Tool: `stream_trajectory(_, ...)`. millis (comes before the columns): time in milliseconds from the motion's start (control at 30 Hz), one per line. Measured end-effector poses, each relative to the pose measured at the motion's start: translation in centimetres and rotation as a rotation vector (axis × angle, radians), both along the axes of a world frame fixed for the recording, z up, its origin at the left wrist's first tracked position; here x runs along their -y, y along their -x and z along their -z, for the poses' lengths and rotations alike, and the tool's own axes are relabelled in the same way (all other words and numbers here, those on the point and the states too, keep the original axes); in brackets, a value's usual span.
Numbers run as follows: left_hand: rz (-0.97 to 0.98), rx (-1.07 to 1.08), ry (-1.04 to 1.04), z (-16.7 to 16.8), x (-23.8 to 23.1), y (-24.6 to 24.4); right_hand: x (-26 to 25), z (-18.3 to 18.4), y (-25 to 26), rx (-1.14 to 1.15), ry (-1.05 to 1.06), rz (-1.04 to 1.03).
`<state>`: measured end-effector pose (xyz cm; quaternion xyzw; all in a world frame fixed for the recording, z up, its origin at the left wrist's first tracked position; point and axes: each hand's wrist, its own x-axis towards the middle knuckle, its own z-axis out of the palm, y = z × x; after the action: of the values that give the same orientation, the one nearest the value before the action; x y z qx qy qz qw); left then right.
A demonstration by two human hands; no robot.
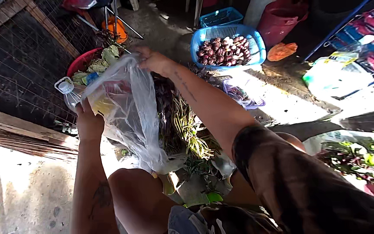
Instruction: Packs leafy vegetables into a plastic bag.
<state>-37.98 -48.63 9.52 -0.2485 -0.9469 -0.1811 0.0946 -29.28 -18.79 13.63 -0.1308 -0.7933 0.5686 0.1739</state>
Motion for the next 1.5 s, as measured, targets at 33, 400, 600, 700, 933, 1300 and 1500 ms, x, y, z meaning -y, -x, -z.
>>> stream_trajectory(33,-0.036,0.043,-0.037,0.6,-0.7,0.0,-0.4,0.9,-1.8,0.025,-0.031,0.091)
stream_trajectory(400,0.05,0.242,-0.037,5.9,-5.9,-2.4,8.8,23.8,-14.0,0.921,-0.442,0.353)
stream_trajectory(600,0.091,0.258,-0.016,6.1,-6.8,-3.3,5.5,20.1,-15.9,0.771,-0.124,0.429)
stream_trajectory(700,0.133,0.26,-0.041,6.6,-7.0,-2.7,1.1,19.6,-20.2,0.366,0.297,0.364)
stream_trajectory(933,0.335,0.307,-0.203,3.9,-9.8,-1.1,-3.1,16.4,-29.0,-0.286,0.702,0.343)
stream_trajectory(1300,0.362,0.276,-0.04,-12.0,-18.8,-3.3,-2.3,11.5,-35.6,-0.781,0.417,0.159)
stream_trajectory(1500,0.378,0.258,-0.05,-20.2,-22.5,-8.4,-1.9,10.0,-37.5,-0.856,0.239,0.23)
